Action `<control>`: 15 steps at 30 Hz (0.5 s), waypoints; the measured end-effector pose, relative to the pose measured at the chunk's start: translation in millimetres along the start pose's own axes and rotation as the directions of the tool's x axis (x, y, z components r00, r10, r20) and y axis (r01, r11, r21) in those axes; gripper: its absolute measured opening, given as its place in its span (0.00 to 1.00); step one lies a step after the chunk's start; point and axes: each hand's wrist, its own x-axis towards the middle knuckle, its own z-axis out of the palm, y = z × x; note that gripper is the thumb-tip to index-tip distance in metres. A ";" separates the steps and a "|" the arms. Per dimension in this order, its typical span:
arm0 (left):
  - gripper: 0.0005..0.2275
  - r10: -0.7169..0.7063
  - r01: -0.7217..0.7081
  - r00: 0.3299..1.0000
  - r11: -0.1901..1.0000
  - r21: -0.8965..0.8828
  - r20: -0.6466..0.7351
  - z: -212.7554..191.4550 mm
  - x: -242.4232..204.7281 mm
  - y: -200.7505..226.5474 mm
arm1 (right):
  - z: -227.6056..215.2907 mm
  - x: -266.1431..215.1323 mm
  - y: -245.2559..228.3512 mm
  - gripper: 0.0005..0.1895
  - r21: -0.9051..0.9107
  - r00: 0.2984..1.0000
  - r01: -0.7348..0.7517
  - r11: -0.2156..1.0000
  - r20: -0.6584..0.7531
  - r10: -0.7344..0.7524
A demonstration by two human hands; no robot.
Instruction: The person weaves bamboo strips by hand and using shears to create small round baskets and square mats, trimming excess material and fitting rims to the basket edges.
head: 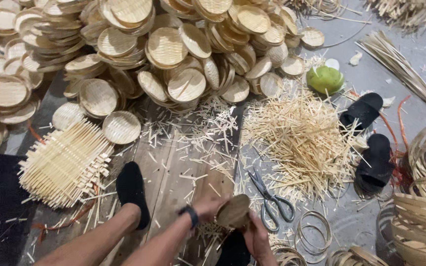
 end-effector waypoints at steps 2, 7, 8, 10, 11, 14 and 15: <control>0.27 0.056 -0.073 0.986 0.992 -0.107 -0.157 7.3 16.7 -49.2 | -3.1 19.2 10.7 0.42 -0.042 0.999 -0.042 0.998 0.027 0.044; 0.19 0.299 -0.324 0.884 0.946 -0.010 -0.359 -38.0 29.4 -92.7 | -4.2 51.3 38.9 0.22 -0.489 0.968 -0.149 0.859 -0.248 0.027; 0.17 0.295 -0.264 0.822 0.955 0.133 -0.488 -59.3 35.6 -86.1 | 2.7 55.8 41.5 0.21 -0.411 0.947 -0.210 0.887 -0.313 0.079; 0.18 0.317 -0.155 0.668 0.944 0.290 -0.673 -104.1 29.9 -79.8 | 10.1 58.7 45.4 0.18 -0.293 0.961 -0.163 0.942 -0.264 0.084; 0.22 0.327 -0.130 0.586 0.941 0.312 -0.742 -147.0 19.3 -81.0 | 10.0 57.1 47.7 0.17 -0.230 0.966 -0.145 0.962 -0.244 0.087; 0.15 0.481 -0.026 0.240 0.871 0.490 -0.843 -258.7 -16.7 -79.5 | -0.9 48.8 56.5 0.18 -0.324 0.960 -0.190 0.927 -0.258 0.107; 0.22 0.485 0.057 0.195 0.862 0.503 -0.853 -291.5 -33.8 -84.4 | -6.0 49.3 62.5 0.18 -0.334 0.956 -0.199 0.922 -0.273 0.107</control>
